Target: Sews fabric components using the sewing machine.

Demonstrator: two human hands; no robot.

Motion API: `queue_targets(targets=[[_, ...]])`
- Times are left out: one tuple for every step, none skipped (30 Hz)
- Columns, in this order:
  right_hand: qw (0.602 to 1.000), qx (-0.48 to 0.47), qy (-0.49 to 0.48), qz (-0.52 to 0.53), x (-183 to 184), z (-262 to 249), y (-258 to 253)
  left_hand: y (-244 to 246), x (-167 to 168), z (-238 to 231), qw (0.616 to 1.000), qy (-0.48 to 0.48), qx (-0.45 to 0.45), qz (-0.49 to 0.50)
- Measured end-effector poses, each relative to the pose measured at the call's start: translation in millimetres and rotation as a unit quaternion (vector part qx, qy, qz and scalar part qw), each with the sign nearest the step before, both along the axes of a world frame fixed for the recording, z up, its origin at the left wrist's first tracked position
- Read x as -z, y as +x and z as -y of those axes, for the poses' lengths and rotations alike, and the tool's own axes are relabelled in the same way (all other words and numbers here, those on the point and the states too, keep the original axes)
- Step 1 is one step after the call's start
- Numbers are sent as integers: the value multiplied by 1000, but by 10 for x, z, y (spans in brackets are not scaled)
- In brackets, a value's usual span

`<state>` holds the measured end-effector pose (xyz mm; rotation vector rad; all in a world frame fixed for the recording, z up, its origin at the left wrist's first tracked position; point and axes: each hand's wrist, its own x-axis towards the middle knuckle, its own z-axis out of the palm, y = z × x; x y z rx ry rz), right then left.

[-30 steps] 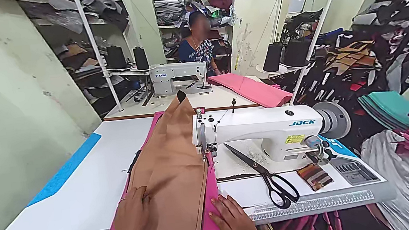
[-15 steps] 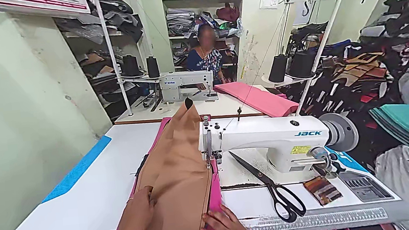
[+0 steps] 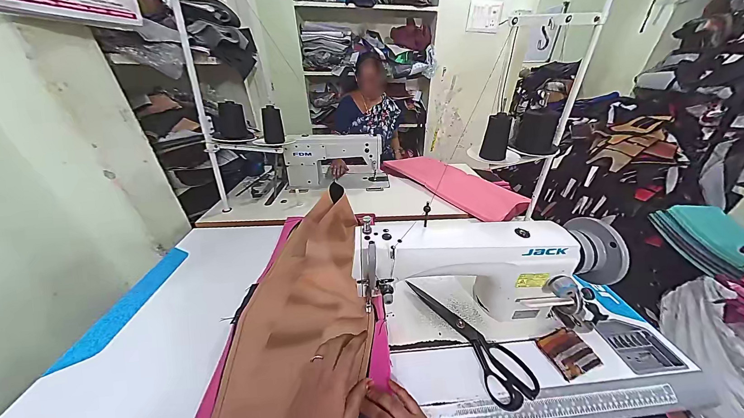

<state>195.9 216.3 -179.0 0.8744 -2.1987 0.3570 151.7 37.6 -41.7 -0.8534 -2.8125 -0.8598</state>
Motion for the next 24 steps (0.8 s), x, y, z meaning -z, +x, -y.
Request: queue_targets(targets=[[1000,4,-3,-6,-13,10,6,-12,-27,-9,999,-19,13,32],[1000,5,-1,-6,-17,15,9,-55,32,-4,999,-32,21,36],[1000,7,4,0,-13,17,11,-116,186,12,999,-32,23,3],[1000,6,7,8,0,16,11,-159,309,32,999,-42,21,3],[1000,5,7,17,15,12,11,-180,420,48,998,-57,14,15],[1000,4,7,25,26,8,15,-174,539,54,998,-66,4,11],[999,4,7,31,27,2,23,-144,690,50,998,-62,-10,-27],[999,5,8,34,22,2,28,-122,865,42,993,-48,-27,-102],[999,6,9,32,18,3,31,-105,982,34,986,-35,-40,-159],[999,7,11,29,18,10,31,-88,1022,29,981,-25,-45,-186],[1000,10,11,23,25,15,30,-64,997,23,981,-26,-47,-185],[1000,12,11,15,35,14,26,-21,902,12,987,-40,-47,-149],[1000,14,9,7,41,12,23,42,726,-6,995,-54,-40,-74],[1000,15,8,1,42,8,17,65,627,-27,997,-59,-40,-41],[1000,16,9,-5,47,3,7,68,589,-41,997,-57,-42,-36],[1000,19,8,-13,57,-2,-6,63,578,-51,997,-53,-45,-40],[999,24,3,-26,86,-4,-9,58,605,-47,996,-49,-45,-50],[999,28,-2,-36,122,2,7,58,662,-21,996,-50,-41,-63],[999,32,-7,-44,147,10,15,33,734,23,995,-56,-31,-80],[998,34,-10,-49,150,13,10,11,765,45,995,-58,-25,-83],[998,37,-11,-52,146,12,2,1,773,49,995,-59,-24,-80],[998,37,-13,-52,132,9,-7,-2,768,42,995,-56,-28,-77],[998,34,-15,-47,115,8,-9,-5,798,27,994,-43,-36,-96],[999,31,-17,-40,109,7,-3,-47,927,26,985,-31,-47,-161]])
